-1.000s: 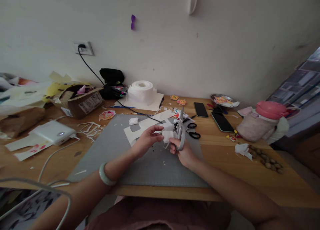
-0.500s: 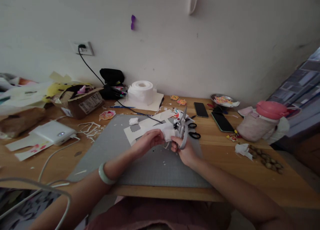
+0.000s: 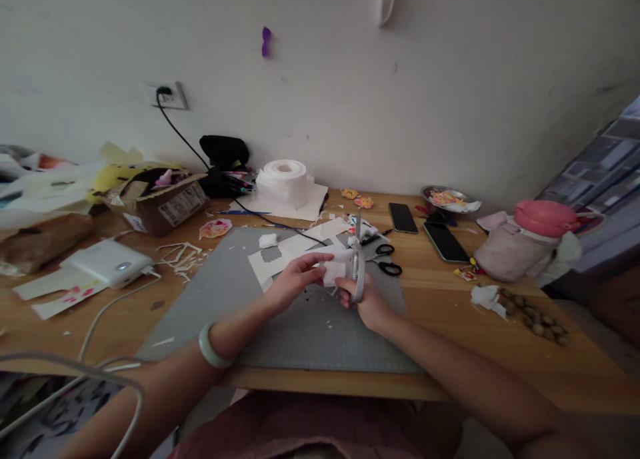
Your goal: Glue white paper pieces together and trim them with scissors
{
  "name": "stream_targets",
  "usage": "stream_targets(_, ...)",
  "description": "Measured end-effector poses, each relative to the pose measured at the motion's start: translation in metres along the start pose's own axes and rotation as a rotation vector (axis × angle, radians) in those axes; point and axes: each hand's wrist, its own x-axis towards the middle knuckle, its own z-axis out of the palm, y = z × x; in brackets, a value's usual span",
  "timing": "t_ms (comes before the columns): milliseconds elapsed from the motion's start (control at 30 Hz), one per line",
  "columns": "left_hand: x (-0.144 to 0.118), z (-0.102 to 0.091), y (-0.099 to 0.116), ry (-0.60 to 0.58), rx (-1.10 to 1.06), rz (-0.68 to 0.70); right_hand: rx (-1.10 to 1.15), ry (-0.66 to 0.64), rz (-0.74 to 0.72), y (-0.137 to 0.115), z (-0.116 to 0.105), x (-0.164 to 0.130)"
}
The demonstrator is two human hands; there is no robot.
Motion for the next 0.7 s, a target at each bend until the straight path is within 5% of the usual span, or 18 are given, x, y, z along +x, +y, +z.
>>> stream_targets(433, 0.0041, 0.0006, 0.002, 0.141, 0.102, -0.028, 0.096, 0.048, 0.042, -0.0022, 0.0002, 0.0008)
stream_targets(700, 0.0045, 0.0013, 0.0021, 0.129, 0.166, -0.022, 0.07, 0.101, 0.019, -0.0046, -0.0008, 0.0033)
